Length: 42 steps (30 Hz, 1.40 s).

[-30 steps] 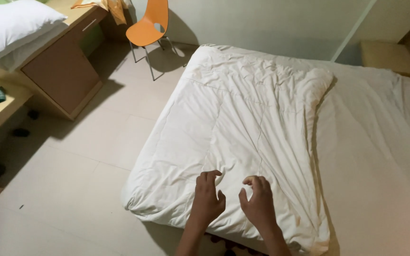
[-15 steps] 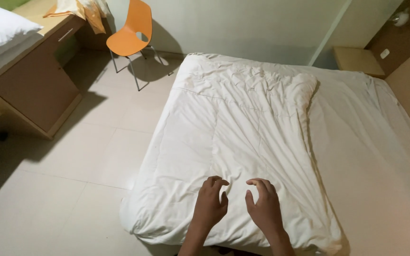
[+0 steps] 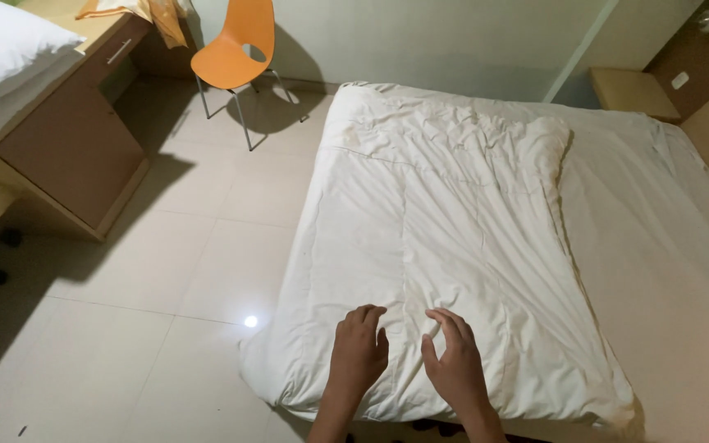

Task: The person folds a white duvet on a bed. They smooth the fabric, fold it in half lengthwise, and then fold it again to create a compact rectangular shape.

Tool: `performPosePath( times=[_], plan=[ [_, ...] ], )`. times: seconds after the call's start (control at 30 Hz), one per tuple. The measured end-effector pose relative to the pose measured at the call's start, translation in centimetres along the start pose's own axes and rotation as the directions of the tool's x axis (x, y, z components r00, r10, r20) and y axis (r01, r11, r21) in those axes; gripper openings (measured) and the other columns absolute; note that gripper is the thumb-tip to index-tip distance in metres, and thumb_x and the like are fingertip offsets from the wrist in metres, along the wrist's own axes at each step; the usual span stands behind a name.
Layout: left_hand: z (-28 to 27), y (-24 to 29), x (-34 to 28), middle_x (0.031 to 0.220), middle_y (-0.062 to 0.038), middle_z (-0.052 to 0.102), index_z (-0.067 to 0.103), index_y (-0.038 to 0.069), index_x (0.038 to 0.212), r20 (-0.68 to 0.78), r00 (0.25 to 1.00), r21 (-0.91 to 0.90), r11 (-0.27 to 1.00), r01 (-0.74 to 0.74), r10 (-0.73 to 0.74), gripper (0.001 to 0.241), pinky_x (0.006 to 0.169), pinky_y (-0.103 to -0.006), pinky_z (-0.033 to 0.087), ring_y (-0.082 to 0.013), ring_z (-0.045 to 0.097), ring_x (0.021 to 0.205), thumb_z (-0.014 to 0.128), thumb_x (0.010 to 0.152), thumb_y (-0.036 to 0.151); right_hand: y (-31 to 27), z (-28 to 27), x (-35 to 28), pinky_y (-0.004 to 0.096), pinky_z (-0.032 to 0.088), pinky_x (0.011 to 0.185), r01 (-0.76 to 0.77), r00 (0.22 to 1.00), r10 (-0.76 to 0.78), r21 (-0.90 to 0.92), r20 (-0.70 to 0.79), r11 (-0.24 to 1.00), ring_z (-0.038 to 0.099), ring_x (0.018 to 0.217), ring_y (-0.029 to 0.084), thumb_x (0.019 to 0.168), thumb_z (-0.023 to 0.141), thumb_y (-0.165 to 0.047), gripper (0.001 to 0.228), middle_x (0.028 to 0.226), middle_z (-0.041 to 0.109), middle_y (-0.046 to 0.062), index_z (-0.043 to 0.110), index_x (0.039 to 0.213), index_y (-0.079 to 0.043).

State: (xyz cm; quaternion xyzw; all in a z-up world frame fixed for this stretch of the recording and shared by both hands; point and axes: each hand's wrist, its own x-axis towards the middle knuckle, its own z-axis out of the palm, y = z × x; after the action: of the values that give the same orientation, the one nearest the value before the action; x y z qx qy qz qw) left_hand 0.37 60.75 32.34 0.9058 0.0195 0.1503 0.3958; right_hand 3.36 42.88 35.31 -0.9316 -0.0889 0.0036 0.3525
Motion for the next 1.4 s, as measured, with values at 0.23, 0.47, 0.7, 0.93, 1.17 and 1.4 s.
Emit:
performPosePath(
  times=[0.23, 0.47, 0.7, 0.93, 1.17, 1.4],
  plan=[
    [0.3, -0.9, -1.0, 0.118, -0.013, 0.066, 0.064, 0.006, 0.124, 0.073, 0.997, 0.034, 0.999, -0.008, 0.005, 0.040, 0.093, -0.0454, 0.045, -0.0318, 0.060, 0.112, 0.068, 0.084, 0.004, 1.3, 2.2, 0.2, 0.043, 0.046, 0.108, -0.043, 0.998, 0.045, 0.052, -0.037, 0.998, 0.049, 0.137, 0.032, 0.087, 0.070, -0.017, 0.043, 0.146, 0.051, 0.012, 0.064, 0.129, -0.013],
    [-2.0, -2.5, -0.7, 0.118, -0.011, 0.067, 0.064, 0.008, 0.123, 0.137, 0.990, 0.065, 0.998, 0.000, -0.009, 0.038, 0.093, -0.0445, 0.046, -0.0306, 0.061, 0.111, 0.068, 0.085, 0.005, 0.1, 4.2, 0.5, 0.044, 0.044, 0.109, 0.016, 0.999, -0.013, 0.061, -0.046, 0.998, 0.046, 0.139, 0.035, 0.088, 0.070, -0.018, 0.043, 0.148, 0.049, 0.013, 0.063, 0.130, -0.013],
    [-5.4, -5.7, 1.2, 0.118, -0.010, 0.068, 0.066, 0.008, 0.123, 0.220, 0.975, 0.003, 1.000, 0.009, -0.010, 0.036, 0.091, -0.0447, 0.048, -0.0315, 0.062, 0.109, 0.069, 0.087, 0.006, -4.3, 7.1, 0.7, 0.043, 0.047, 0.107, 0.016, 0.997, -0.010, 0.076, -0.080, 0.997, 0.044, 0.141, 0.033, 0.088, 0.069, -0.018, 0.043, 0.152, 0.044, 0.013, 0.062, 0.130, -0.015],
    [-11.5, -12.3, 3.1, 0.116, -0.011, 0.069, 0.066, 0.008, 0.122, 0.287, 0.957, 0.068, 0.998, 0.013, -0.032, 0.035, 0.093, -0.0457, 0.048, -0.0319, 0.063, 0.108, 0.068, 0.088, 0.006, -11.3, 11.0, 0.9, 0.045, 0.046, 0.107, -0.150, 0.978, 0.155, 0.045, -0.138, 0.988, 0.039, 0.143, 0.033, 0.086, 0.070, -0.018, 0.044, 0.157, 0.035, 0.012, 0.062, 0.130, -0.017],
    [-15.8, -14.5, 2.9, 0.117, -0.013, 0.070, 0.067, 0.005, 0.118, 0.079, 0.991, 0.006, 0.994, -0.108, 0.108, 0.033, 0.093, -0.0455, 0.050, -0.0338, 0.064, 0.110, 0.068, 0.085, 0.003, -13.5, 14.9, 0.4, 0.044, 0.046, 0.110, -0.069, 0.984, 0.077, 0.055, -0.163, 0.996, 0.046, 0.141, 0.033, 0.089, 0.068, -0.019, 0.051, 0.151, 0.048, 0.012, 0.055, 0.138, -0.012],
    [-15.8, -14.6, 3.6, 0.125, -0.015, 0.065, 0.063, 0.005, 0.124, 0.167, 0.986, -0.092, 0.996, 0.003, 0.012, 0.039, 0.097, -0.0442, 0.051, -0.0361, 0.062, 0.114, 0.067, 0.086, 0.001, -13.3, 15.9, 0.5, 0.043, 0.046, 0.107, -0.177, 0.954, 0.216, 0.190, -0.209, 0.966, 0.053, 0.134, 0.030, 0.083, 0.071, -0.015, 0.085, 0.156, 0.042, 0.013, 0.026, 0.155, -0.010]
  ],
)
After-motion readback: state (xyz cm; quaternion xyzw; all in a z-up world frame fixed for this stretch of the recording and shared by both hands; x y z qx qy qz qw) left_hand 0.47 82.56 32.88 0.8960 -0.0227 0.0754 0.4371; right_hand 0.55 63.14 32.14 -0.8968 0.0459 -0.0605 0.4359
